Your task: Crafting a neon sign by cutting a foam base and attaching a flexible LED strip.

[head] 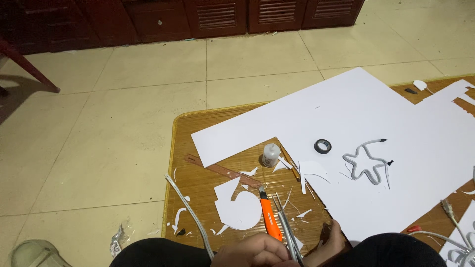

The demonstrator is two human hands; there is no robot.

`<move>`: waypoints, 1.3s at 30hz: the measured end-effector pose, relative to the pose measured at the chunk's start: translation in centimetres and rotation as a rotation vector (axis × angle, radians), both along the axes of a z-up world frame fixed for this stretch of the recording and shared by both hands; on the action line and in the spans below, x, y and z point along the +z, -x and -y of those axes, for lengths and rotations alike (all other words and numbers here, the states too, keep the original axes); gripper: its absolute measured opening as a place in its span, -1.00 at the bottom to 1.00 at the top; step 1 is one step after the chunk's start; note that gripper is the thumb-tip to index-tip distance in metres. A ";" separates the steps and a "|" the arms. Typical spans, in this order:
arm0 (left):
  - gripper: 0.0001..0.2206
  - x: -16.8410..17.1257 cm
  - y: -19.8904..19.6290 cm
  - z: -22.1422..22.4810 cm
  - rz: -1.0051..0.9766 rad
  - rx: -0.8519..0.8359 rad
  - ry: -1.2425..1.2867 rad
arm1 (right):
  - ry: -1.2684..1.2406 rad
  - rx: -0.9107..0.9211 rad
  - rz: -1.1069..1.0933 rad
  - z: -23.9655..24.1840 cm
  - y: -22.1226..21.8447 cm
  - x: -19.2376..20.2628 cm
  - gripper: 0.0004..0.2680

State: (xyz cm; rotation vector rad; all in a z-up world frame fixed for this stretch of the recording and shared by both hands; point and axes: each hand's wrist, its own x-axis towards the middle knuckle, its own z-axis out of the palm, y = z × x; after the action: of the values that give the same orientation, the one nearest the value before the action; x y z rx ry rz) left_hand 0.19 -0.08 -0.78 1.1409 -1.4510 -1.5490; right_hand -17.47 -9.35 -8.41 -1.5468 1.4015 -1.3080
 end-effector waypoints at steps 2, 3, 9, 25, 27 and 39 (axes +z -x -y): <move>-0.72 0.0 -0.1 -0.1 -0.053 -0.009 0.044 | 0.016 0.013 0.019 0.2 0.3 -0.9 -0.48; -0.72 -0.2 -0.1 0.0 0.010 -0.005 0.018 | 0.018 0.025 0.034 0.3 0.4 -1.1 -0.46; -0.75 2.3 0.7 -0.2 0.079 0.038 -0.065 | 0.044 -0.042 -0.036 1.0 0.8 -3.6 -0.62; -0.71 0.3 0.1 0.1 0.139 -0.021 0.040 | -0.042 0.172 -0.032 3.7 4.8 -10.9 -0.19; -0.78 0.0 0.2 -0.1 0.073 0.022 -0.009 | -0.020 0.175 -0.042 3.7 4.7 -10.7 -0.21; -0.77 2.5 0.9 -0.5 0.030 0.112 -0.095 | -0.025 -0.061 0.043 0.7 0.4 -3.5 -0.69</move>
State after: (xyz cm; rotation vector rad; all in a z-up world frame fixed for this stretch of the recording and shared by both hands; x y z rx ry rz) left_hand -0.74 0.44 1.74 1.2842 -1.3216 -1.5424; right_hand -17.91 -10.04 -11.88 -1.4612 1.4425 -1.3465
